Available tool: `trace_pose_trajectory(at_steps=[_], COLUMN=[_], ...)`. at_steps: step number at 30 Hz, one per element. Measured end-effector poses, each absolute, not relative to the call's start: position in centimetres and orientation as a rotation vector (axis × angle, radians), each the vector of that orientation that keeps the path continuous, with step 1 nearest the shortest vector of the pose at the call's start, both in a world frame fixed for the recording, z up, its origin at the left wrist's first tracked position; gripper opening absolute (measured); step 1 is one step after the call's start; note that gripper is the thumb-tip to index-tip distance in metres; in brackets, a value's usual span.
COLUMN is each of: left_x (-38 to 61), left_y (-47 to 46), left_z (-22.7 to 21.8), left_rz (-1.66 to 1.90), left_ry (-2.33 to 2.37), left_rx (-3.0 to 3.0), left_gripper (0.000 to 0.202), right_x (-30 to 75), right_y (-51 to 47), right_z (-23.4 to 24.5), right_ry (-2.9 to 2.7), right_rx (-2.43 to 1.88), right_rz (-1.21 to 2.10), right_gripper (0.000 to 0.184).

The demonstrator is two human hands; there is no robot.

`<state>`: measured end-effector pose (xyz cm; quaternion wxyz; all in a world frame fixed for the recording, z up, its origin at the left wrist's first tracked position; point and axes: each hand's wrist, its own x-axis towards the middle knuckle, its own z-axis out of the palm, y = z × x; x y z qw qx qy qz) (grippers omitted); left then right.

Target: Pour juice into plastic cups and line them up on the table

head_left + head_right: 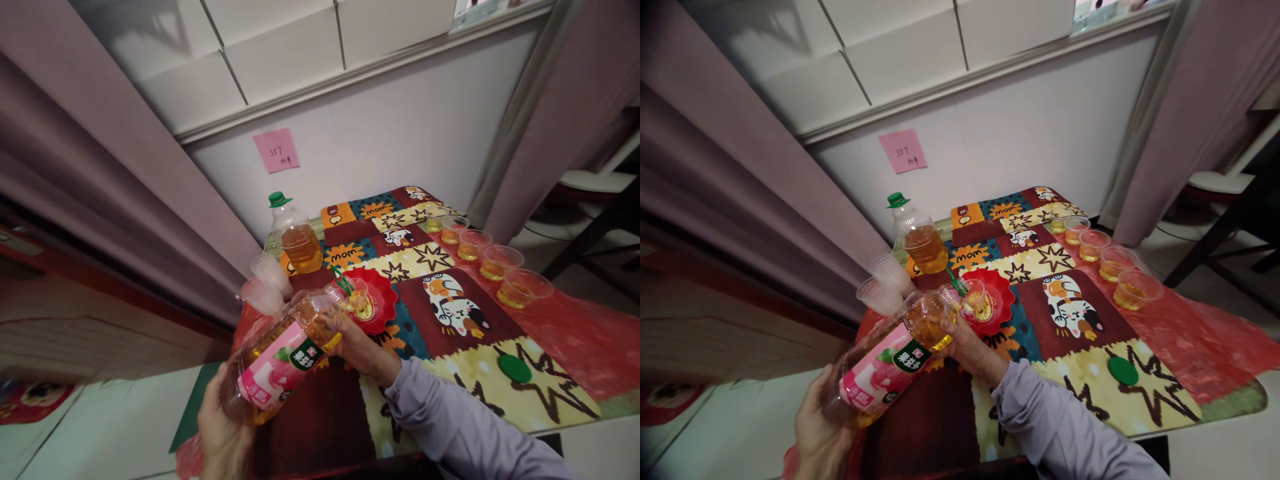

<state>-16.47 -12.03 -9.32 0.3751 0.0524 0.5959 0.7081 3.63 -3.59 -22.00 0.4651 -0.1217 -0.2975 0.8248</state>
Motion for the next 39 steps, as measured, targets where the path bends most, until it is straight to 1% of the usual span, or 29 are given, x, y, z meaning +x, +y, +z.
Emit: trace_pose_trajectory(at_steps=[6,12,18,21,23,27,32,39], left_x=[-16.3,-16.9,-17.2,-17.0,-17.0,-17.5,-17.6,-17.4], left_y=[-12.1,-12.1,-12.0,-12.0,-12.0,-12.1,-12.1,-11.9], left_z=[-9.2,-9.7,-10.2,-10.1,-10.2,-10.7,-10.9,-11.4], left_rz=[1.83,1.822,1.836,1.855,1.843,1.833,1.827,1.864], left_ry=[1.529,1.517,1.533,1.556,1.558,1.566,1.536,1.522], left_rx=[0.098,0.153,0.172,0.183,0.196,0.204,0.207,0.182], left_gripper=[0.015,0.018,0.021,0.018,0.02,0.025,0.027,0.021], right_x=[3.8,3.8,3.7,3.7,3.6,3.4,3.6,3.7], right_y=[-3.7,-3.7,-3.6,-3.6,-3.6,-3.6,-3.6,-3.5], right_z=[-21.4,-21.6,-21.7,-21.9,-22.1,-22.3,-22.2,-21.8], right_ry=[-0.756,-0.762,-0.743,-0.726,-0.71,-0.707,-0.748,-0.732], right_rx=[-0.288,-0.294,-0.305,-0.309,-0.311,-0.318,-0.311,-0.342], right_rz=[2.022,2.023,2.029,2.032,2.032,2.031,2.023,2.016], right_gripper=[0.074,0.069,0.075,0.069,0.067,0.075,0.072,0.076])
